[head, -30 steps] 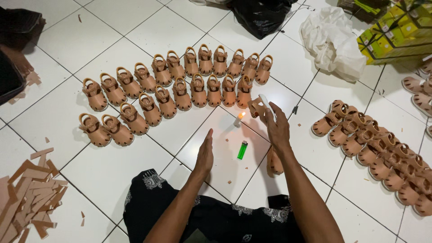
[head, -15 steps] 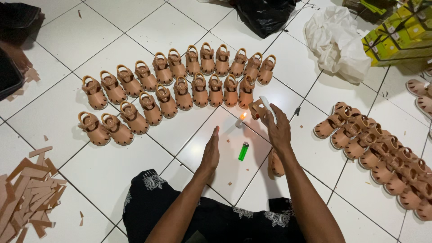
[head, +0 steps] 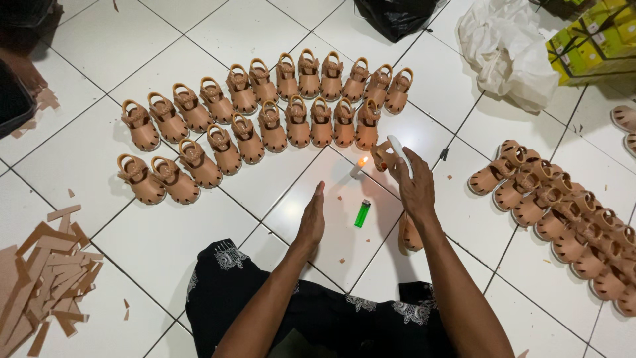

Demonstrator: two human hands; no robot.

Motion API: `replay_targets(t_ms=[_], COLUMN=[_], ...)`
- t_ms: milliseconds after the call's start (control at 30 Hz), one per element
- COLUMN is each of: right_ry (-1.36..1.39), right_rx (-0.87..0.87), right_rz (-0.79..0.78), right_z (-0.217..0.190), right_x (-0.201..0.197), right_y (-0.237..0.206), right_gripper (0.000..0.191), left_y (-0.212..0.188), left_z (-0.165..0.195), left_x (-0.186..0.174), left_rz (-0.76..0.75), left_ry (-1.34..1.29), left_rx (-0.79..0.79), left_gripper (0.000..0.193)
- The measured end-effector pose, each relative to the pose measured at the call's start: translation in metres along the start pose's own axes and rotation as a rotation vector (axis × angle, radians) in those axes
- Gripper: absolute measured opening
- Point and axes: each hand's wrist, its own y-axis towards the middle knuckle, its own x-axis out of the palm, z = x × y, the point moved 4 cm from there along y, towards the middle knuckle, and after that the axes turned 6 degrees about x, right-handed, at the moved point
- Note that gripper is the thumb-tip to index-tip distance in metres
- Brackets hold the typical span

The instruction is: The person sits on a tiled floor and uses a lighter and a white tool to heat and smooth the edges of small brown baby sandals. They repeatedly pick up a sandal, apply the flame to the strap and sole edges, and then press or smooth the area with the tool before placing the sandal back in a row.

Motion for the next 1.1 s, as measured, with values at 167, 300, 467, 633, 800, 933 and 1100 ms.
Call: replay_targets(t_ms=[167, 300, 467, 633, 800, 933, 1100], right_ry=[-0.015, -0.012, 0.001, -0.017, -0.070, -0.028, -0.092], right_rx=[-0.030, -0.010, -0.025, -0.030, -0.013, -0.028, -0.065], right_rz=[0.020, -0.006, -0.008, 0.004, -0.009, -0.013, 0.019], right_z=[-0.001, -0.003, -0.002, -0.004, -0.002, 0.000, -0.004], right_x=[0.005, 0.009, 0.006, 0.007, 0.009, 0.008, 0.011], right_y=[0.008, 0.008, 0.000, 0.006, 0.006, 0.002, 0.008], right_gripper=[0.057, 0.059, 0.059, 0.059, 0.058, 0.057, 0.057], left_y=[0.003, 0.009, 0.009, 0.009, 0.009, 0.009, 0.009], left_z=[-0.012, -0.019, -0.025, -0.020, -0.019, -0.021, -0.022], left_x=[0.000, -0.003, -0.005, -0.002, -0.004, -0.003, -0.001], left_rz=[0.008, 0.007, 0.014, -0.008, -0.001, -0.007, -0.011], left_ry=[0.007, 0.022, -0.013, 0.014, 0.009, 0.011, 0.007], left_rx=[-0.012, 0.082, 0.042, 0.023, 0.019, 0.008, -0.004], left_gripper=[0.073, 0.072, 0.073, 0.075, 0.074, 0.072, 0.072])
